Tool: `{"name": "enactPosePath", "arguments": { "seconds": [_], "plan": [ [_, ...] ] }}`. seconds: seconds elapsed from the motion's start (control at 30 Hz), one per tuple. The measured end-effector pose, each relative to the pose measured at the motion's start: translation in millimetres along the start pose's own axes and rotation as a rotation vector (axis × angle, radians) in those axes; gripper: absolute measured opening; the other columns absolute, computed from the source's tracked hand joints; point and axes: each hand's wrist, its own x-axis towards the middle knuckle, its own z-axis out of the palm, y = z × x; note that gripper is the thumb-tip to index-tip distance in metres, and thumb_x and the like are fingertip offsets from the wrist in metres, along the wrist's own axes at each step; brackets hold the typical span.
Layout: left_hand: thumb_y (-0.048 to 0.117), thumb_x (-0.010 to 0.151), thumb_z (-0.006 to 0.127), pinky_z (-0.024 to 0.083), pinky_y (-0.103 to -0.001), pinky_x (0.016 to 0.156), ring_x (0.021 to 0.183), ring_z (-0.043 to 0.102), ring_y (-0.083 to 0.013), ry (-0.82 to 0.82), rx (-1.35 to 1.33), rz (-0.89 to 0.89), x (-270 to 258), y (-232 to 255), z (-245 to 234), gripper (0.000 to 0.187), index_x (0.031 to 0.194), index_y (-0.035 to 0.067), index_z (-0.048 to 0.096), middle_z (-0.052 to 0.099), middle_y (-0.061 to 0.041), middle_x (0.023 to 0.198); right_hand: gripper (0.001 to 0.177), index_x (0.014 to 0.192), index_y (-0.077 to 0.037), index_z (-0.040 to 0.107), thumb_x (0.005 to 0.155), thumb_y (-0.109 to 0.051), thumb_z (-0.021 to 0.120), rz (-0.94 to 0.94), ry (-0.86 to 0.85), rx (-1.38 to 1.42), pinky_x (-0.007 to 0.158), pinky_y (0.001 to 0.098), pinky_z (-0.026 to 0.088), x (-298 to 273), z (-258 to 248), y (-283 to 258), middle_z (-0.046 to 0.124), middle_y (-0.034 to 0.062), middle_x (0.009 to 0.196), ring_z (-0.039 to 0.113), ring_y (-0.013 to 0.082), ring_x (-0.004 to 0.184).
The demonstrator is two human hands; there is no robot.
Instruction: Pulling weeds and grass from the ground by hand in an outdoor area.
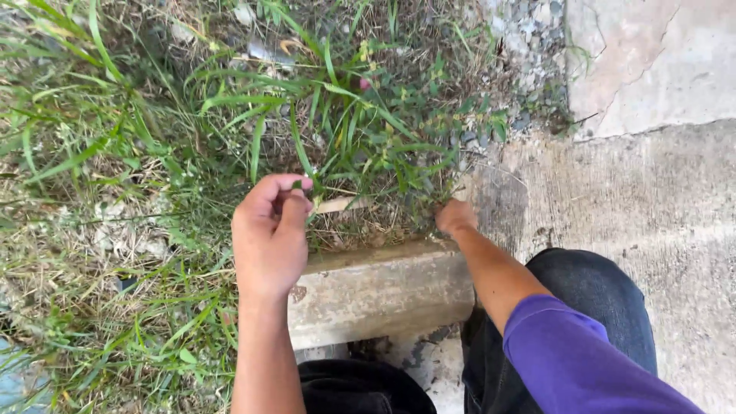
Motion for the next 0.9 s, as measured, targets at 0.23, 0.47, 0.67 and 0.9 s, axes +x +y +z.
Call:
{"name": "enactPosePath", "arguments": {
  "seconds": [0.23,0.47,0.67,0.9],
  "plan": [
    [-0.012,0.086,0.042,0.037,-0.023,0.049,0.052,0.043,-0.0143,-0.008,-0.047,0.029,3.7,-0.5,5.9,0.030,0.096,-0.004,0.069,0.058,-0.011,0.066,0.036,0.110,0.002,0.070,0.088,-0.024,0.058,-0.067,-0.038,-0.219,0.089,0.0533,0.056,15.7,9.7,12.2,0.071,0.0235,0.111,0.066,0.0380,0.112],
    [-0.011,0.087,0.047,0.038,-0.025,0.048,0.051,0.046,-0.0127,-0.020,-0.020,0.030,3.5,-7.3,4.9,0.025,0.094,-0.004,0.070,0.061,-0.013,0.067,0.036,0.104,0.000,0.075,0.086,-0.025,0.056,-0.151,-0.072,-0.346,0.087,0.0512,0.057,-38.3,-15.3,-4.8,0.073,0.0209,0.108,0.068,0.0373,0.108],
    [-0.010,0.087,0.051,0.040,-0.027,0.049,0.053,0.054,-0.0161,-0.010,0.080,0.023,21.6,-10.8,13.1,0.023,0.094,-0.002,0.072,0.067,-0.015,0.070,0.037,0.091,0.000,0.073,0.092,-0.030,0.051,-0.399,-0.051,-0.230,0.086,0.0532,0.055,-100.6,-65.6,-80.4,0.074,0.0216,0.094,0.070,0.0411,0.097],
    [-0.008,0.087,0.052,0.047,-0.026,0.049,0.058,0.061,-0.0196,0.003,0.119,0.002,20.2,-20.1,9.2,0.022,0.095,0.001,0.071,0.069,-0.011,0.072,0.026,0.090,-0.005,0.066,0.093,-0.030,0.058,-0.856,-0.144,-0.182,0.070,0.0465,0.057,-207.8,-115.8,-129.3,0.072,0.0148,0.087,0.071,0.0346,0.083]
  ]
}}
